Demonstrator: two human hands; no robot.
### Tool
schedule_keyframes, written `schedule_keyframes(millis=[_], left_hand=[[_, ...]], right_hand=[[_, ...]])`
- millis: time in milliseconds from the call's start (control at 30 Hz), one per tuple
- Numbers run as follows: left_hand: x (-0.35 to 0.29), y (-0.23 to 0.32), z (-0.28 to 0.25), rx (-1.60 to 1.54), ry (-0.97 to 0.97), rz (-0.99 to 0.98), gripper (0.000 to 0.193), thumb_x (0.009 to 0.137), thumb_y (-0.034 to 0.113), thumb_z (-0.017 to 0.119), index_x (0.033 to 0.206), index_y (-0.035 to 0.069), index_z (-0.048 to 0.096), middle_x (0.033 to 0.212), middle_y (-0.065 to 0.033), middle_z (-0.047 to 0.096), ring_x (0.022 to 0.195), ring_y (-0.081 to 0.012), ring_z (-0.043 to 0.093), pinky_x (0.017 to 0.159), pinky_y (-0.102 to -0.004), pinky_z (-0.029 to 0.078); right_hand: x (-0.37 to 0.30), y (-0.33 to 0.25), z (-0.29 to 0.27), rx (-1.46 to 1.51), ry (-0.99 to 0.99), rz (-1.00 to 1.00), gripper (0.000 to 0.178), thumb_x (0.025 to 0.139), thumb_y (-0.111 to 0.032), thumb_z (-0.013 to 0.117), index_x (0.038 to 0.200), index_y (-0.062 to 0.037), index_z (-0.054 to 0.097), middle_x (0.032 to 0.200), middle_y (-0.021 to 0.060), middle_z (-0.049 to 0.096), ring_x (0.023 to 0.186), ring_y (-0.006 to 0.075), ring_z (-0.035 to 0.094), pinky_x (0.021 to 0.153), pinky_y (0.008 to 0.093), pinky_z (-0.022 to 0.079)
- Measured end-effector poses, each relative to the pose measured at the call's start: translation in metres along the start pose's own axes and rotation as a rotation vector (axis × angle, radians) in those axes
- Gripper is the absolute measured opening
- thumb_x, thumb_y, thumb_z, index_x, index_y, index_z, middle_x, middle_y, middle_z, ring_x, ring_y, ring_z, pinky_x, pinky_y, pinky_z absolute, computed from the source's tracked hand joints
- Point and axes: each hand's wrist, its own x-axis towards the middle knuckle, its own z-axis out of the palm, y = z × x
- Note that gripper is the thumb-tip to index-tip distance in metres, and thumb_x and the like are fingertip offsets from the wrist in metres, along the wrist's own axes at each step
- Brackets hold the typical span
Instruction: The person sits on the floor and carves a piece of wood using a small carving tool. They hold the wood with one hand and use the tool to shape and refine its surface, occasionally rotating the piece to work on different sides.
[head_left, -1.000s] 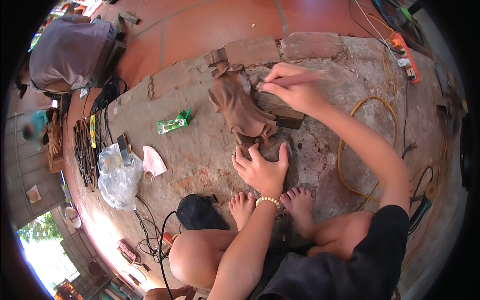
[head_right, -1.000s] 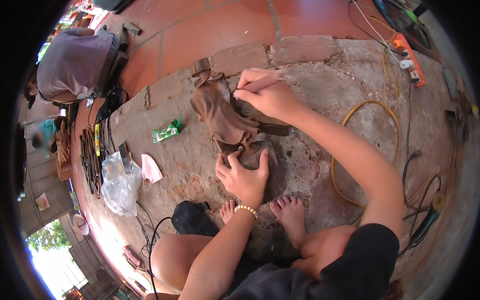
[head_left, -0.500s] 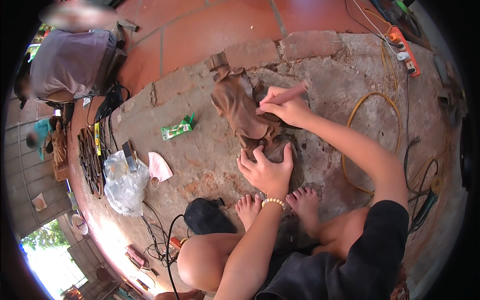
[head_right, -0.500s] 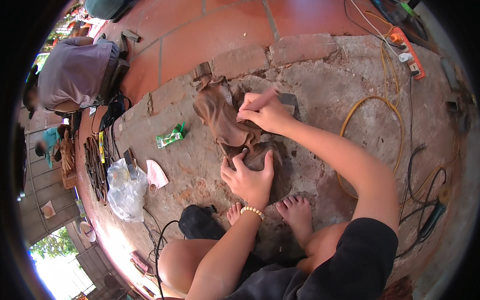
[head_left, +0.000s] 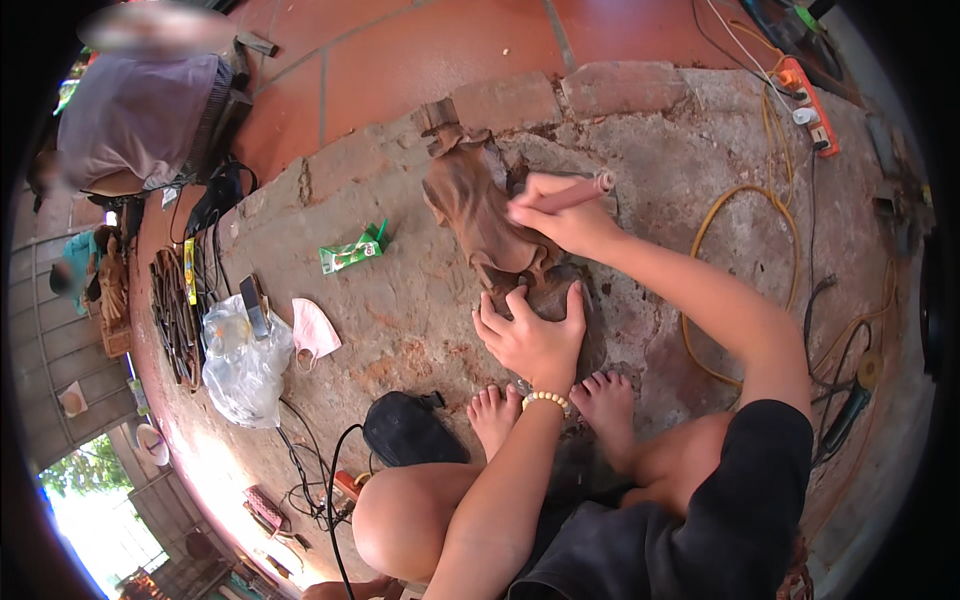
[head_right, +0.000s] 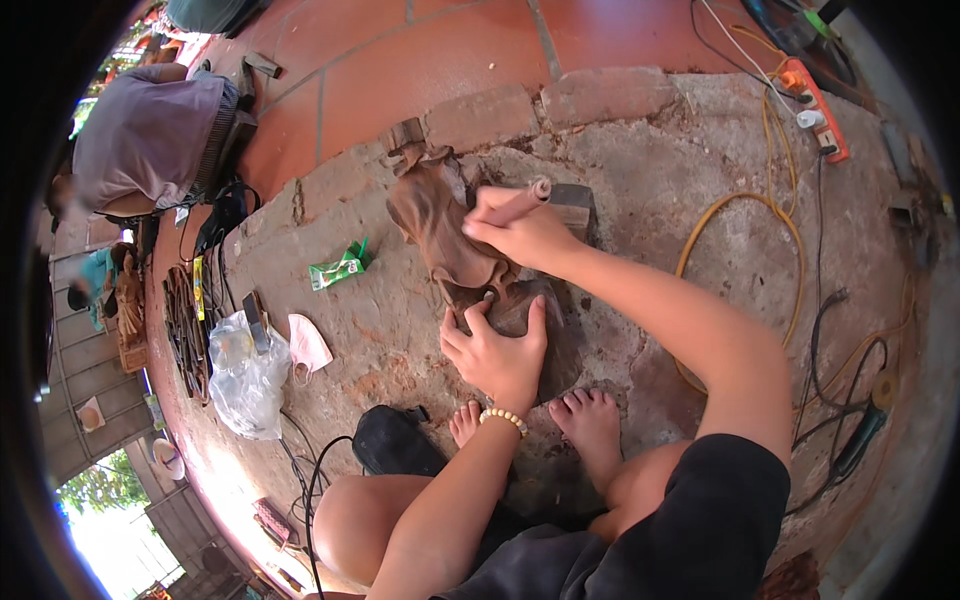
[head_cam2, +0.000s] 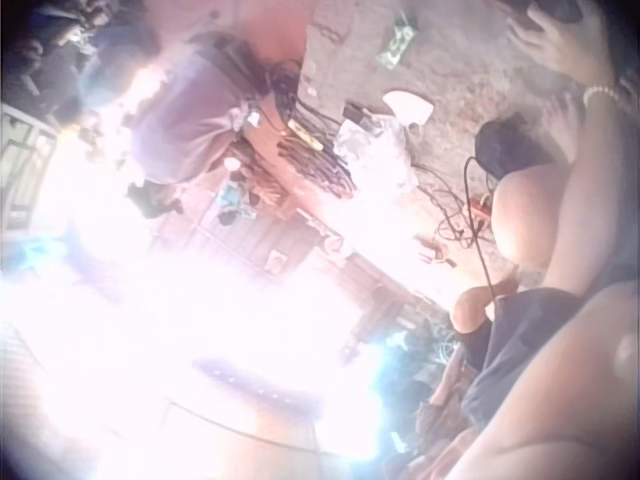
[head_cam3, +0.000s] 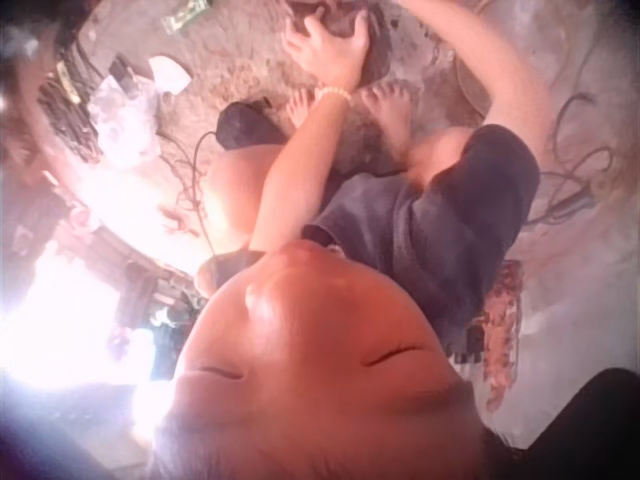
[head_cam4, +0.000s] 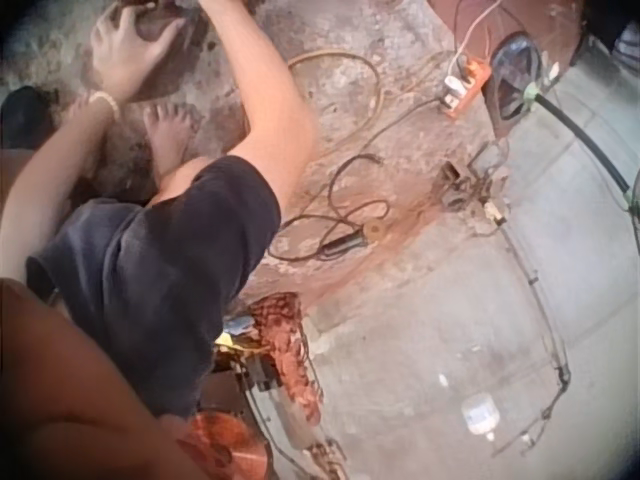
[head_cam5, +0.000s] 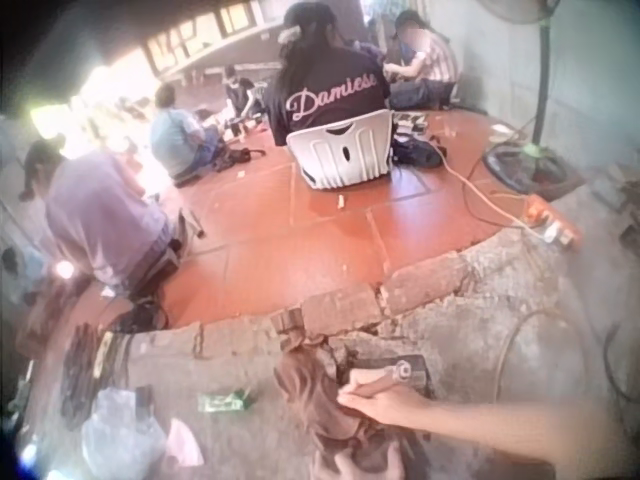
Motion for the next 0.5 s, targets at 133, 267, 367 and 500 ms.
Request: schedule_keyframes(millis=[133, 267, 367, 500], left_hand=[[-0.004, -0.002, -0.001, 0.024, 0.009, 0.028, 0.056, 0.056, 0.05, 0.07, 0.089, 0.006, 0.058, 0.112, -0.0239, 0.045, 0.109, -0.0419, 0.038, 0.085, -0.049, 0.037], [-0.002, -0.001, 0.0, 0.004, 0.026, 0.013, 0.055, 0.057, 0.05, 0.069, 0.089, 0.007, 0.059, 0.112, -0.0236, 0.045, 0.109, -0.0422, 0.038, 0.085, -0.0492, 0.037], [0.0, 0.002, -0.001, -0.012, 0.021, 0.034, 0.055, 0.056, 0.049, 0.069, 0.09, 0.006, 0.058, 0.112, -0.0227, 0.045, 0.109, -0.0426, 0.038, 0.085, -0.0491, 0.037], [-0.002, 0.005, -0.007, -0.014, 0.018, 0.037, 0.054, 0.055, 0.044, 0.071, 0.089, 0.005, 0.056, 0.111, -0.0225, 0.045, 0.106, -0.0412, 0.04, 0.085, -0.0471, 0.038]], right_hand=[[-0.022, 0.033, -0.024, 0.001, -0.081, 0.063, 0.018, 0.07, -0.02, 0.066, 0.071, -0.0043, 0.056, 0.06, 0.006, 0.057, 0.055, 0.0137, 0.053, 0.055, 0.0287, 0.041], [0.009, -0.008, -0.015, 0.059, -0.05, -0.154, 0.015, 0.072, -0.015, 0.063, 0.073, -0.0035, 0.055, 0.062, 0.0067, 0.056, 0.055, 0.0115, 0.05, 0.055, 0.0266, 0.041], [0.058, -0.032, 0.011, -0.038, 0.11, -0.484, 0.015, 0.07, -0.012, 0.062, 0.07, -0.0018, 0.051, 0.062, 0.0093, 0.052, 0.058, 0.0205, 0.052, 0.054, 0.0313, 0.041], [0.054, -0.027, 0.024, -0.204, 0.015, -0.619, 0.022, 0.068, -0.012, 0.063, 0.065, -0.0018, 0.044, 0.059, 0.0123, 0.045, 0.055, 0.0294, 0.047, 0.051, 0.0355, 0.038]])
